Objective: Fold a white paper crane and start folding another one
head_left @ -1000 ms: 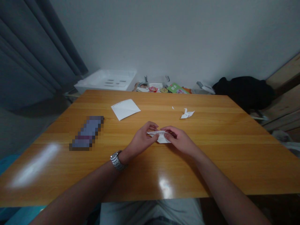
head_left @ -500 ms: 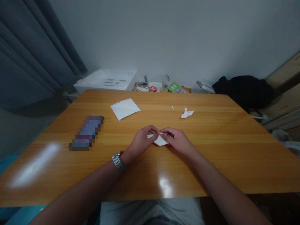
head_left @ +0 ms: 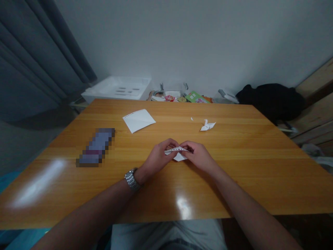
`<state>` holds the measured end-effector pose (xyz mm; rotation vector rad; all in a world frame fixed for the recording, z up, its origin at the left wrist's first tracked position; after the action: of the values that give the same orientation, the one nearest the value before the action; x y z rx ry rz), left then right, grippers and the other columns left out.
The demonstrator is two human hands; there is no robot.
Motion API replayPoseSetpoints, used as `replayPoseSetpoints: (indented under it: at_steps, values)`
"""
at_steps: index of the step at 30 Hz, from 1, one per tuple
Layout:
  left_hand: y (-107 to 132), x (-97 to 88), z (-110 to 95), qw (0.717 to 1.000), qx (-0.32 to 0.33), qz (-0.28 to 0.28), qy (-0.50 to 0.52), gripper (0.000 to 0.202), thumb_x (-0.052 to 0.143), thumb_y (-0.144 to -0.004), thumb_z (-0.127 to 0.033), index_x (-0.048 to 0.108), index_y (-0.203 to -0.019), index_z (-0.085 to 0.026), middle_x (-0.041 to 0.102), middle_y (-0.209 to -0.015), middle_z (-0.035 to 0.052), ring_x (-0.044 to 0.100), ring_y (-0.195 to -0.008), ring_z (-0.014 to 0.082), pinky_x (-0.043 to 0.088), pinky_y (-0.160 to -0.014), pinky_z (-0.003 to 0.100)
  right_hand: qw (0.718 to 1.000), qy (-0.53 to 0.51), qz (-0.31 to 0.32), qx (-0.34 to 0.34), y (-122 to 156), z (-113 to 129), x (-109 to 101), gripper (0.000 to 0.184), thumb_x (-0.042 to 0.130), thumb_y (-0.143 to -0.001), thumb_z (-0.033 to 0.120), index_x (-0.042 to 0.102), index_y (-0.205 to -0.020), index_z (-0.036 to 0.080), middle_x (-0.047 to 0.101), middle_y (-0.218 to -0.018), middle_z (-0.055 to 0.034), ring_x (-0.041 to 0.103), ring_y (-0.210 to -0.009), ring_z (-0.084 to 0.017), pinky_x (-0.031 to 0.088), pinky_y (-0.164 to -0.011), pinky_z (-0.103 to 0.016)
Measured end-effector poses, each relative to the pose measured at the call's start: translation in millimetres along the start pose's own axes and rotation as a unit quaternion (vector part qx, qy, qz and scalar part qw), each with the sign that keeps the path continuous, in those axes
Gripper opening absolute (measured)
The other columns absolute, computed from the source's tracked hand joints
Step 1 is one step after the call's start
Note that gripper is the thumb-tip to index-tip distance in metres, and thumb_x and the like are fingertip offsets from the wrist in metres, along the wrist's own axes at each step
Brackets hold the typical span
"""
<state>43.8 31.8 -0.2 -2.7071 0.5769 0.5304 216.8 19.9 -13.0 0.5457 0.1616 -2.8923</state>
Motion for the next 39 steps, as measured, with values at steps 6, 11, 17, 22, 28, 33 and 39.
replayPoseSetpoints:
  at_steps: [6, 11, 17, 22, 28, 33, 39]
  values:
    - [-1, -1.1, -4, 1.000, 0.004, 0.009, 0.003, 0.023, 0.057, -0.097, -0.040, 0.067, -0.103, -0.020, 0.073, -0.099, 0.0037, 0.068, -0.094, 0.0192, 0.053, -0.087, 0.030, 1.000, 0.007, 0.005, -0.011, 1, 5, -2, 0.015, 0.068, -0.086, 0.029, 0.073, -0.095, 0.019, 0.076, -0.089, -0.0044, 0.069, -0.081, -0.021, 0.050, -0.073, -0.030]
    - [-2, -2.1, -4, 1.000, -0.011, 0.003, 0.013, 0.021, 0.059, -0.096, -0.037, 0.066, -0.105, -0.019, 0.074, -0.102, 0.0043, 0.069, -0.095, 0.0194, 0.053, -0.087, 0.031, 1.000, 0.006, 0.000, -0.018, 1, 5, -5, 0.018, 0.070, -0.083, 0.025, 0.074, -0.100, 0.020, 0.077, -0.095, -0.0050, 0.070, -0.086, -0.022, 0.050, -0.077, -0.031]
    - [-1, -3.8, -6, 1.000, -0.013, -0.009, 0.012, 0.020, 0.060, -0.096, -0.036, 0.066, -0.106, -0.019, 0.073, -0.103, 0.0044, 0.069, -0.095, 0.0191, 0.053, -0.087, 0.030, 1.000, -0.007, 0.017, -0.024, 1, 6, -7, 0.026, 0.073, -0.085, 0.031, 0.073, -0.108, 0.021, 0.076, -0.106, -0.0070, 0.071, -0.095, -0.024, 0.053, -0.085, -0.034]
    - [0, -4.1, -7, 1.000, -0.011, -0.009, 0.018, 0.019, 0.059, -0.096, -0.034, 0.066, -0.106, -0.019, 0.073, -0.103, 0.0044, 0.068, -0.095, 0.0185, 0.053, -0.086, 0.029, 0.997, 0.018, 0.046, -0.062, 6, 19, -7, 0.028, 0.068, -0.090, 0.031, 0.070, -0.116, 0.022, 0.074, -0.113, -0.0070, 0.069, -0.100, -0.024, 0.052, -0.090, -0.036]
    - [-2, -6.4, -4, 0.999, -0.024, -0.026, 0.028, 0.020, 0.061, -0.095, -0.036, 0.065, -0.103, -0.019, 0.073, -0.103, 0.0050, 0.069, -0.095, 0.0194, 0.053, -0.087, 0.031, 0.997, 0.006, 0.027, -0.067, 6, 18, -9, 0.035, 0.066, -0.092, 0.043, 0.068, -0.120, 0.022, 0.073, -0.117, -0.0088, 0.069, -0.103, -0.025, 0.053, -0.091, -0.037]
    - [-4, -6.4, 3, 0.997, -0.035, -0.048, 0.055, 0.022, 0.065, -0.091, -0.035, 0.064, -0.104, -0.018, 0.072, -0.104, 0.0068, 0.069, -0.095, 0.0202, 0.055, -0.085, 0.032, 0.999, -0.021, -0.007, -0.026, 0, 2, -13, 0.029, 0.065, -0.092, 0.044, 0.071, -0.106, 0.019, 0.076, -0.100, -0.0081, 0.070, -0.088, -0.022, 0.054, -0.079, -0.034]
    - [-4, -1.5, 7, 0.991, -0.063, -0.015, 0.113, 0.027, 0.067, -0.090, -0.040, 0.064, -0.104, -0.017, 0.073, -0.100, 0.0077, 0.070, -0.092, 0.0204, 0.056, -0.083, 0.032, 0.999, -0.007, -0.017, -0.039, 0, 2, -12, 0.024, 0.067, -0.091, 0.038, 0.072, -0.106, 0.020, 0.076, -0.102, -0.0071, 0.070, -0.089, -0.021, 0.053, -0.080, -0.033]
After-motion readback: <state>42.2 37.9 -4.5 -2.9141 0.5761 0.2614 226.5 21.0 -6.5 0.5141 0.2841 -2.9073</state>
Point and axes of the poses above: each hand's wrist, its own y-axis away from the middle knuckle, its own x-axis out of the palm, z = x × y, the point moved 4 cm from there along -y, towards the middle knuckle
